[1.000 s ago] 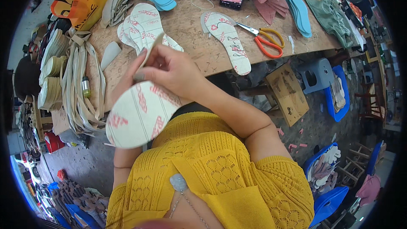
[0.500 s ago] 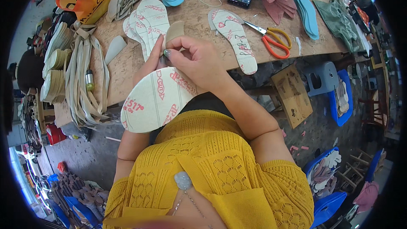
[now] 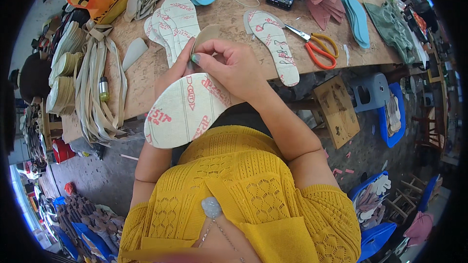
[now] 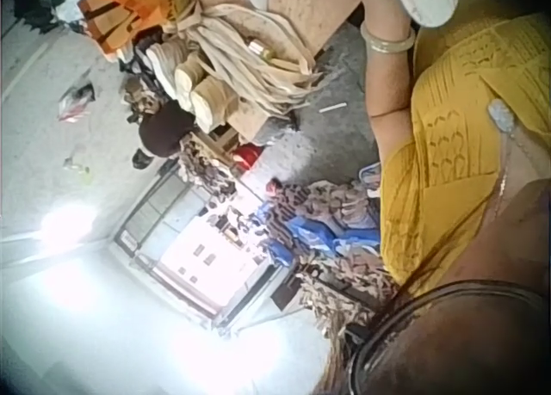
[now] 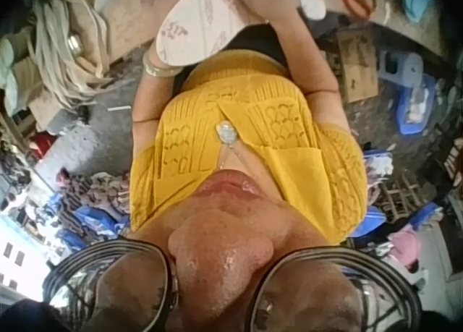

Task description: Manually aligning and fitting shoe insert/sole components on a workbench.

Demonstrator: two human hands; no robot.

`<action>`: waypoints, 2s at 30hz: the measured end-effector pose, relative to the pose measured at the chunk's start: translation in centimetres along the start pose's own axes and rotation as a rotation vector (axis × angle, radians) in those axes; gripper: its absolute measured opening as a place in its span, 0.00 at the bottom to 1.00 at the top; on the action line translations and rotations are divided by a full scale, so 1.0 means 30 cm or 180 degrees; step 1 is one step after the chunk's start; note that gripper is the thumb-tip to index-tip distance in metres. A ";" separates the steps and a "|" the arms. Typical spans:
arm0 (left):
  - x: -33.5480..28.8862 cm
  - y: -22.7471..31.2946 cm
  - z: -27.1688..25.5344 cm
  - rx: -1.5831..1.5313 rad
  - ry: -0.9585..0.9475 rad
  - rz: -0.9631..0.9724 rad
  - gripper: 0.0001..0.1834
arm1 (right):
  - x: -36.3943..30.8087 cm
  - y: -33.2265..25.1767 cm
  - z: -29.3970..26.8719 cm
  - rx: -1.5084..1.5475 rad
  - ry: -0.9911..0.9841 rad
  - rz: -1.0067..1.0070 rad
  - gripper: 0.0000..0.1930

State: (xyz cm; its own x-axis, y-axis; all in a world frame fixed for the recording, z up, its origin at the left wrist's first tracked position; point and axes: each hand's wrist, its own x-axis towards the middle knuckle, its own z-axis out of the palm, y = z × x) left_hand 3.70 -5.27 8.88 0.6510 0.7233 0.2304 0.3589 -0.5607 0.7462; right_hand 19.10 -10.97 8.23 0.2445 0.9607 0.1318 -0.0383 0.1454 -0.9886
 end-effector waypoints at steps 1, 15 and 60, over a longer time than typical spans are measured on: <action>-0.002 -0.002 0.000 -0.0013 -0.0005 0.0014 0.30 | 0.000 0.002 0.000 -0.0131 0.0027 -0.0010 0.08; 0.105 -0.111 -0.017 -0.3186 0.0504 -0.0919 0.14 | 0.050 0.039 -0.088 0.1287 -0.0298 0.0544 0.05; 0.137 -0.141 -0.034 -0.1850 -0.0530 0.0063 0.16 | 0.045 0.078 -0.078 0.0343 -0.0037 0.0807 0.15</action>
State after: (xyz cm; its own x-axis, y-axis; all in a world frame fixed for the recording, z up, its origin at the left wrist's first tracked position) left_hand 4.16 0.48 7.31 0.7666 0.6159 0.1820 -0.0482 -0.2274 0.9726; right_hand 21.61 -9.90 5.92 0.2029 0.9721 -0.1174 -0.1997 -0.0763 -0.9769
